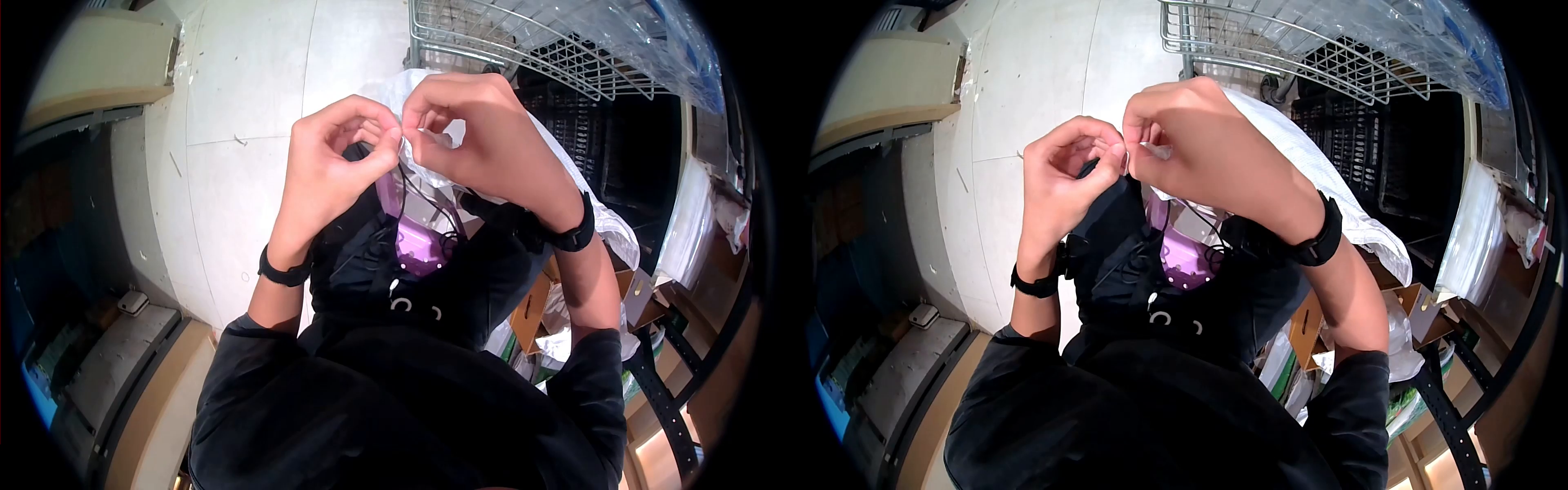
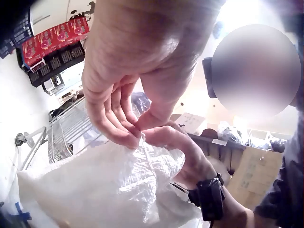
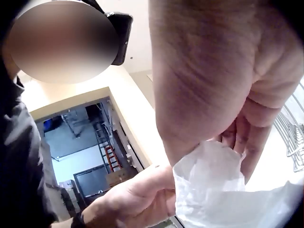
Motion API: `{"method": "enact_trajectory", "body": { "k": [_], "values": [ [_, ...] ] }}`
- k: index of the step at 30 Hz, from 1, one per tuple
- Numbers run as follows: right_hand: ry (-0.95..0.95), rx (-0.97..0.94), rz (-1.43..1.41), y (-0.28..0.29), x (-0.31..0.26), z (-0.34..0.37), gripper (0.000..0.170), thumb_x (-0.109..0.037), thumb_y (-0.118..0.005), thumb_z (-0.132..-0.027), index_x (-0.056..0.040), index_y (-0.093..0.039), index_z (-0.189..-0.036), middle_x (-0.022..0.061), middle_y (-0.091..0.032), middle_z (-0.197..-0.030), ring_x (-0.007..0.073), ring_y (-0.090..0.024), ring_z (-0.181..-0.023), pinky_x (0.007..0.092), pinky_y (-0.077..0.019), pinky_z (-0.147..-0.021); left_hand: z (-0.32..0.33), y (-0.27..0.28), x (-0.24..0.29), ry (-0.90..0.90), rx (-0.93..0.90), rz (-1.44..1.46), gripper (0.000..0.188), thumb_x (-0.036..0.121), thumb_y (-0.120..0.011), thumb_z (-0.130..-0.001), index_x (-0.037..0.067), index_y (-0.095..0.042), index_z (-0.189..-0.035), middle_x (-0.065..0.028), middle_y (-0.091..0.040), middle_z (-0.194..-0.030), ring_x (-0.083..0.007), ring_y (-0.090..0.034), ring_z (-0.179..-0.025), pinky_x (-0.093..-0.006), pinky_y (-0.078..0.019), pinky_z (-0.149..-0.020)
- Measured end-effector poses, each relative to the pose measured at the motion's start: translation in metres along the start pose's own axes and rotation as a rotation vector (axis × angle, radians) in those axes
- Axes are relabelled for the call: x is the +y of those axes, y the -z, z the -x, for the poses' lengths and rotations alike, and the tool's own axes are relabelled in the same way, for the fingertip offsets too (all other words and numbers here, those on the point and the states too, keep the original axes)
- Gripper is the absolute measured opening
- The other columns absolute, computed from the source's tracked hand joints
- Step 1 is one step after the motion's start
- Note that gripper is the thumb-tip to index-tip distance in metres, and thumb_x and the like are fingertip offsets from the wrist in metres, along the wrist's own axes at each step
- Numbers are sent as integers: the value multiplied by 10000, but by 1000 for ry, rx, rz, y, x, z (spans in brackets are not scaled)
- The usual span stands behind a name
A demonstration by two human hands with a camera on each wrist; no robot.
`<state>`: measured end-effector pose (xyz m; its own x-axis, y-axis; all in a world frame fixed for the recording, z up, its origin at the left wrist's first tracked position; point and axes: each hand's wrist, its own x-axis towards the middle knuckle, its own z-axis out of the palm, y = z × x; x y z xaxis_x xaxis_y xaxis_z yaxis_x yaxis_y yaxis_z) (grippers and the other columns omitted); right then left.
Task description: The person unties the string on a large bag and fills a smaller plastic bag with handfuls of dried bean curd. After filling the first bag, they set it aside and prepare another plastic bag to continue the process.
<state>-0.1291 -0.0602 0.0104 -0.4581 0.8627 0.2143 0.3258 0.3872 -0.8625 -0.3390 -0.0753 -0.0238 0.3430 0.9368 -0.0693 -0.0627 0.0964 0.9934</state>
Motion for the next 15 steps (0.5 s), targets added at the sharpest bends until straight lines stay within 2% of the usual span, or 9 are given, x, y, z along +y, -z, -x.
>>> {"method": "enact_trajectory", "body": {
  "k": [4,7,9,12,13,15],
  "values": [
    [14,-52,60,1,0,2,90,-13,-729,-815,19,-665,-868,147,-689,-783,254,-714,-710,318,-572,-682,-1,0,-1,-23,-4,-3,109,-57,-732,-906,-66,-708,-1011,-65,-721,-953,-106,-694,-878,-264,-570,-832],
    [-20,38,3,-6,3,11,119,-11,-735,-826,9,-676,-928,125,-696,-843,217,-710,-766,311,-582,-754,-3,-1,-6,14,28,66,106,-53,-724,-920,-75,-698,-1020,-70,-718,-949,-117,-699,-878,-264,-575,-832],
    [-152,84,-137,-11,5,18,160,38,-744,-871,-2,-711,-1023,38,-709,-957,117,-692,-900,286,-577,-887,-3,-2,-12,28,33,182,108,-57,-714,-930,-79,-689,-1033,-76,-718,-949,-130,-703,-871,-262,-578,-827],
    [-222,152,-283,-12,13,25,130,34,-725,-926,0,-714,-1050,23,-716,-1025,94,-688,-972,295,-574,-953,-2,-1,-15,35,26,329,117,-62,-711,-929,-72,-685,-1042,-79,-719,-946,-141,-706,-865,-266,-581,-827],
    [-224,153,-283,-12,13,24,130,34,-725,-926,0,-714,-1050,23,-716,-1025,94,-688,-972,295,-574,-953,-2,-1,-15,37,25,329,117,-62,-711,-929,-72,-685,-1042,-79,-719,-946,-141,-706,-865,-266,-581,-827],
    [-174,184,-284,-13,11,23,77,3,-727,-917,-2,-706,-991,46,-736,-928,115,-717,-874,292,-602,-866,-2,-1,-12,5,22,234,115,-63,-709,-928,-74,-683,-1040,-80,-721,-945,-131,-703,-858,-260,-574,-824]
  ]
}}
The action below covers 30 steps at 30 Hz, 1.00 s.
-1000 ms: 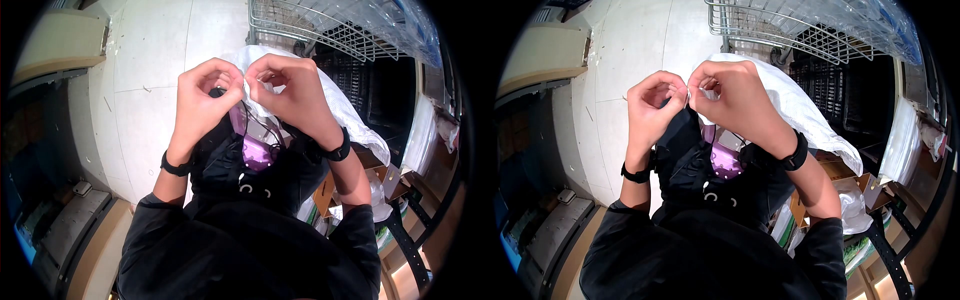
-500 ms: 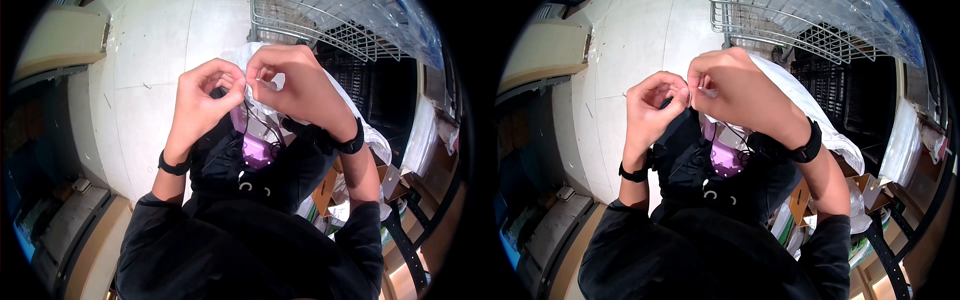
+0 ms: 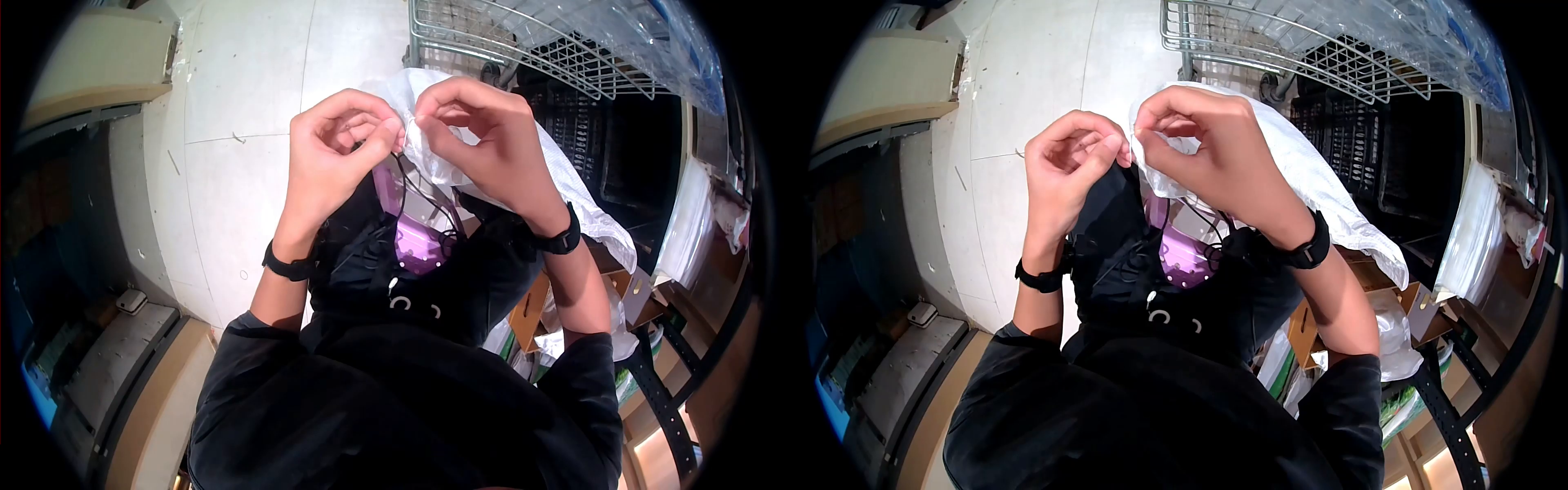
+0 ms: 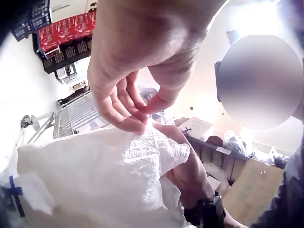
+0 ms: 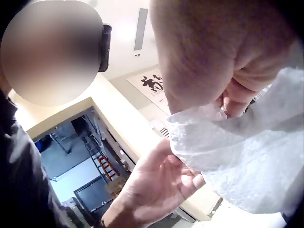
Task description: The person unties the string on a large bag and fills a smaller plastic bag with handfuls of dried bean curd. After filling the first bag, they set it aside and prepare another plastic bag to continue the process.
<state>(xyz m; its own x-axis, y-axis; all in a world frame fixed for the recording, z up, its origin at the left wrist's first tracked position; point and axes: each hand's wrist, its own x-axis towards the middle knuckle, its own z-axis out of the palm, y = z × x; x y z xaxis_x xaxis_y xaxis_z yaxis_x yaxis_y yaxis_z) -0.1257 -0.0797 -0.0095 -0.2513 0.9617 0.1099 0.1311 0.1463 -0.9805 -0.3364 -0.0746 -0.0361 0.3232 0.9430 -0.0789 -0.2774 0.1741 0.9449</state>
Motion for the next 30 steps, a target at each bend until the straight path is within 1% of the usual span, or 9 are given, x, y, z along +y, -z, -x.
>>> {"method": "enact_trajectory", "body": {
  "k": [3,6,10,12,15,19,24,28,30],
  "values": [
    [0,-23,42,0,-1,0,84,-3,-733,-919,-2,-708,-999,49,-736,-928,121,-724,-868,289,-606,-880,-2,-4,10,-96,-13,-191,101,-55,-688,-949,-70,-669,-1047,-95,-707,-967,-159,-698,-864,-305,-582,-821],
    [24,-5,26,-1,0,0,84,-15,-736,-922,0,-709,-1000,52,-735,-920,125,-731,-870,294,-610,-861,-5,-5,16,-161,-29,-350,118,-75,-694,-920,-79,-674,-1036,-93,-703,-984,-154,-697,-869,-299,-578,-826],
    [18,-13,34,0,0,0,86,-22,-735,-922,-1,-712,-1002,56,-737,-919,131,-736,-871,302,-613,-851,-9,-4,18,-124,-79,-332,126,-91,-690,-898,-85,-678,-1023,-85,-700,-974,-150,-697,-873,-292,-576,-825],
    [44,-28,45,0,-1,-1,92,-23,-735,-917,-2,-713,-1003,62,-736,-914,140,-736,-856,308,-614,-843,-10,-4,15,-99,-58,-263,117,-16,-755,-895,-48,-707,-998,-48,-726,-911,-93,-698,-820,-244,-559,-789],
    [61,-26,76,0,-1,-1,95,-27,-739,-909,0,-714,-997,70,-731,-899,152,-734,-837,310,-614,-847,-9,-3,17,-60,-93,-291,122,-90,-701,-893,-87,-679,-1014,-76,-699,-962,-144,-698,-875,-285,-575,-817],
    [60,-16,105,0,-3,-2,96,-36,-745,-899,0,-712,-982,79,-723,-882,164,-731,-820,306,-610,-843,-9,-5,17,-54,-81,-298,114,-84,-713,-900,-88,-679,-1009,-71,-700,-952,-137,-699,-852,-276,-575,-796],
    [105,-2,193,0,-4,-2,111,-48,-750,-863,1,-704,-952,106,-700,-842,191,-702,-755,298,-573,-738,-8,-5,14,-67,-36,-276,126,-16,-762,-890,-52,-709,-998,-50,-733,-894,-97,-713,-823,-238,-567,-782],
    [100,3,212,-1,-6,-2,118,-50,-749,-850,1,-702,-946,110,-693,-831,201,-691,-740,302,-558,-716,-10,-2,13,-85,-55,-305,117,-21,-758,-890,-50,-709,-992,-51,-734,-906,-99,-713,-830,-244,-570,-785],
    [85,-16,206,-1,-5,-2,111,-43,-749,-857,-2,-705,-951,99,-703,-841,186,-699,-759,295,-568,-739,-10,-2,14,-127,-86,-370,98,-86,-729,-895,-82,-689,-984,-71,-701,-930,-127,-687,-829,-268,-576,-776]
  ]
}}
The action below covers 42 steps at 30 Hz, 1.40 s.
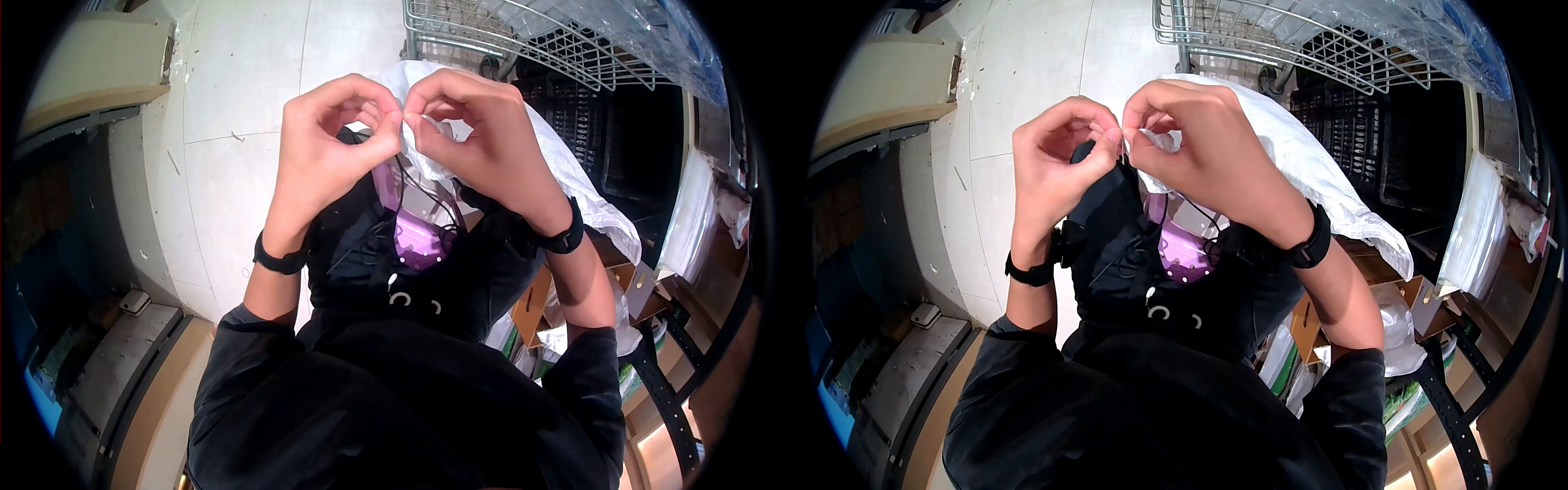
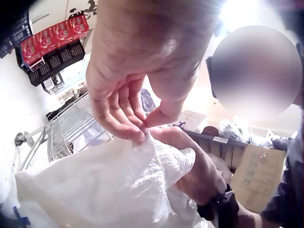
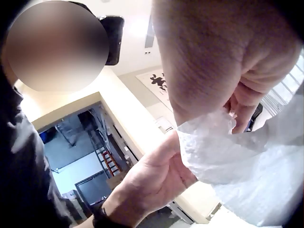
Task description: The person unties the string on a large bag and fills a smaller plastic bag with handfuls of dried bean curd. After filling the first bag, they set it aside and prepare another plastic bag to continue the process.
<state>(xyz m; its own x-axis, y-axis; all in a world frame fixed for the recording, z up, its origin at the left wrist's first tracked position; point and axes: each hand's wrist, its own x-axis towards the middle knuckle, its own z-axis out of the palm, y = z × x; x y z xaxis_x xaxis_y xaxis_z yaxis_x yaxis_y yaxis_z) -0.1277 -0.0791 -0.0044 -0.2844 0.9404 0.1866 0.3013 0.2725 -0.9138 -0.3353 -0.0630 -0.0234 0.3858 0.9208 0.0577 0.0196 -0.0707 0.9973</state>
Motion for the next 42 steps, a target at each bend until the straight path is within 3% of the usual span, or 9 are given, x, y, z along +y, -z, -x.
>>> {"method": "enact_trajectory", "body": {
  "k": [7,12,19,24,25,27,30,42],
  "values": [
    [-94,8,-218,-2,5,3,71,-6,-727,-901,-6,-717,-971,28,-707,-850,91,-685,-807,271,-578,-783,-2,0,-10,4,-4,131,80,-97,-709,-905,-87,-690,-982,-79,-692,-931,-123,-653,-794,-260,-556,-733],
    [-280,-53,-372,2,7,2,69,20,-718,-913,6,-719,-980,-33,-668,-834,8,-598,-760,188,-491,-697,-3,-1,-17,10,-14,212,76,-103,-683,-925,-86,-677,-999,-101,-685,-924,-141,-653,-785,-271,-556,-718],
    [-333,-37,-386,6,11,0,67,17,-708,-936,26,-716,-1002,-51,-656,-832,-18,-571,-751,158,-446,-656,-1,4,-29,-41,-37,421,76,-66,-707,-934,-79,-697,-1008,-106,-732,-947,-156,-718,-840,-299,-605,-792],
    [-283,-52,-395,3,8,0,71,10,-711,-936,25,-721,-1005,-44,-669,-840,-22,-584,-766,159,-462,-658,-10,9,-13,-292,45,-178,98,-19,-763,-853,-16,-731,-946,-81,-742,-888,-152,-732,-800,-268,-589,-752],
    [-283,-52,-396,3,8,0,71,10,-711,-936,25,-721,-1005,-44,-669,-840,-22,-584,-766,159,-462,-658,-11,10,-8,-291,45,-179,98,-19,-763,-853,-16,-731,-946,-81,-742,-888,-152,-732,-800,-268,-589,-752],
    [-282,-55,-387,3,8,1,67,6,-712,-936,24,-721,-999,-46,-669,-835,-19,-589,-765,161,-469,-660,-10,12,1,-343,-25,-381,137,-95,-741,-821,-48,-699,-943,-103,-737,-904,-166,-719,-832,-287,-594,-789],
    [-261,-58,-401,3,10,2,62,6,-711,-935,22,-722,-994,-45,-667,-823,-15,-588,-751,165,-470,-654,-13,6,6,-389,-15,-401,101,-2,-791,-792,-2,-729,-872,-73,-723,-813,-161,-723,-737,-253,-568,-689],
    [-260,-65,-318,4,4,1,47,11,-708,-909,23,-717,-953,-27,-666,-789,3,-602,-729,184,-490,-652,-12,7,6,-414,-47,-433,108,-21,-782,-792,-14,-709,-871,-86,-702,-799,-178,-705,-715,-271,-560,-655]
  ]
}}
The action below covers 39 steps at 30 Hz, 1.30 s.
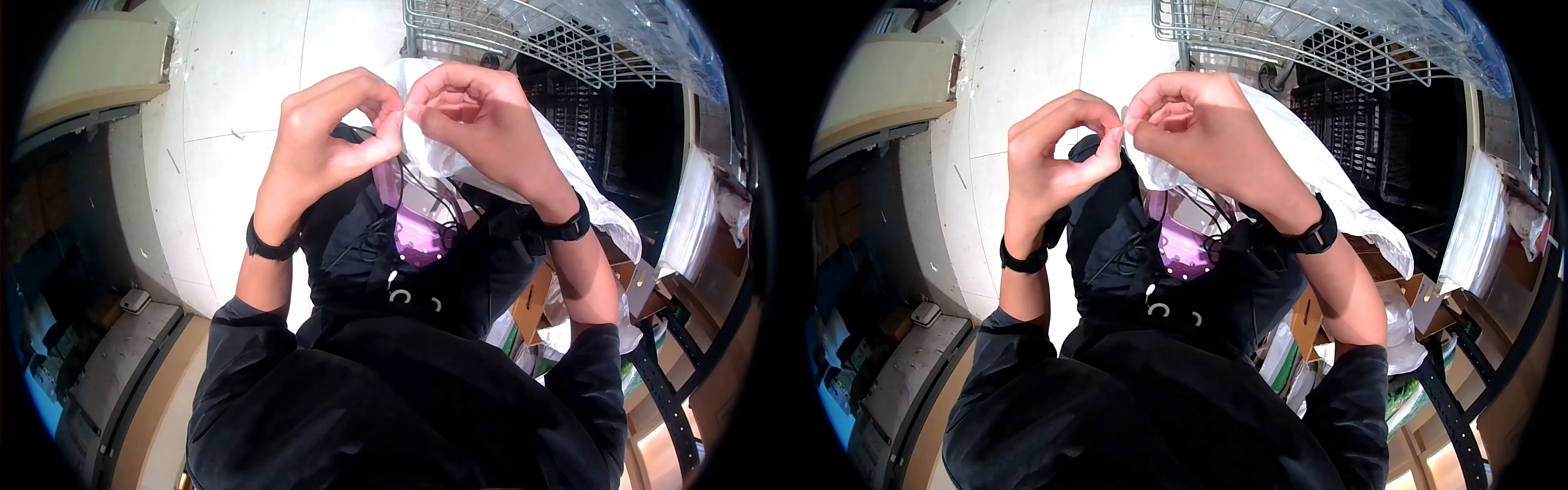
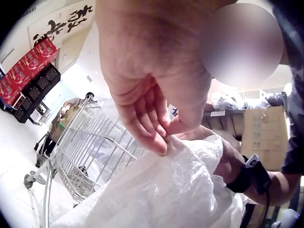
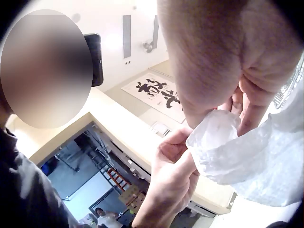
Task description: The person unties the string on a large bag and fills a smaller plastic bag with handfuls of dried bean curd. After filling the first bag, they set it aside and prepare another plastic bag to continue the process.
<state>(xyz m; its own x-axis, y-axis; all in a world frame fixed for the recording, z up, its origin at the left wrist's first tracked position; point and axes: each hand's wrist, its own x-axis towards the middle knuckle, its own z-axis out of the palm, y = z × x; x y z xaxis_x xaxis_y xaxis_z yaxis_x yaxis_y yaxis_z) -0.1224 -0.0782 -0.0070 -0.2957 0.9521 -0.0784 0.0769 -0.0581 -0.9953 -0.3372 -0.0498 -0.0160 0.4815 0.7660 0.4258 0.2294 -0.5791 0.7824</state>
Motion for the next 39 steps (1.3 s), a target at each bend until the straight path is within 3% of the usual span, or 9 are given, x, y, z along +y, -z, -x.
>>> {"method": "enact_trajectory", "body": {
  "k": [12,18,28,33,37,39],
  "values": [
    [121,-162,218,18,-10,-24,72,-45,-743,-858,13,-740,-901,39,-711,-775,95,-686,-719,253,-552,-691,3,4,0,-40,-48,-13,97,-13,-766,-864,-44,-711,-938,-114,-713,-852,-217,-712,-756,-293,-569,-670],
    [194,-182,412,20,-22,-27,112,-63,-785,-805,25,-746,-862,78,-710,-714,123,-699,-663,260,-558,-659,4,6,0,-20,-62,5,105,-12,-767,-872,-45,-711,-955,-118,-716,-881,-235,-712,-786,-307,-571,-699],
    [267,-158,501,16,-24,-26,111,-49,-778,-791,32,-731,-850,106,-693,-690,165,-705,-635,278,-569,-651,4,6,-1,-52,-47,-42,113,-11,-771,-866,-44,-709,-955,-121,-715,-884,-244,-712,-785,-311,-573,-698],
    [422,-148,528,15,-22,-26,80,-21,-742,-800,26,-685,-831,122,-689,-723,216,-695,-656,307,-558,-650,3,6,-1,-74,-36,-57,114,-24,-769,-856,-43,-699,-944,-125,-712,-882,-246,-711,-781,-311,-570,-692],
    [414,-114,448,13,-13,-23,94,-25,-749,-794,20,-686,-848,104,-693,-751,195,-683,-692,305,-549,-676,2,2,-2,-95,-4,-52,118,-40,-767,-841,-42,-695,-934,-122,-712,-881,-240,-708,-776,-309,-568,-690],
    [315,-28,277,8,-5,-19,103,-16,-761,-794,17,-702,-871,73,-699,-778,145,-670,-731,277,-549,-715,1,0,-2,-57,40,-13,128,-56,-765,-820,-38,-693,-924,-118,-713,-874,-231,-705,-772,-303,-565,-693]
  ]
}}
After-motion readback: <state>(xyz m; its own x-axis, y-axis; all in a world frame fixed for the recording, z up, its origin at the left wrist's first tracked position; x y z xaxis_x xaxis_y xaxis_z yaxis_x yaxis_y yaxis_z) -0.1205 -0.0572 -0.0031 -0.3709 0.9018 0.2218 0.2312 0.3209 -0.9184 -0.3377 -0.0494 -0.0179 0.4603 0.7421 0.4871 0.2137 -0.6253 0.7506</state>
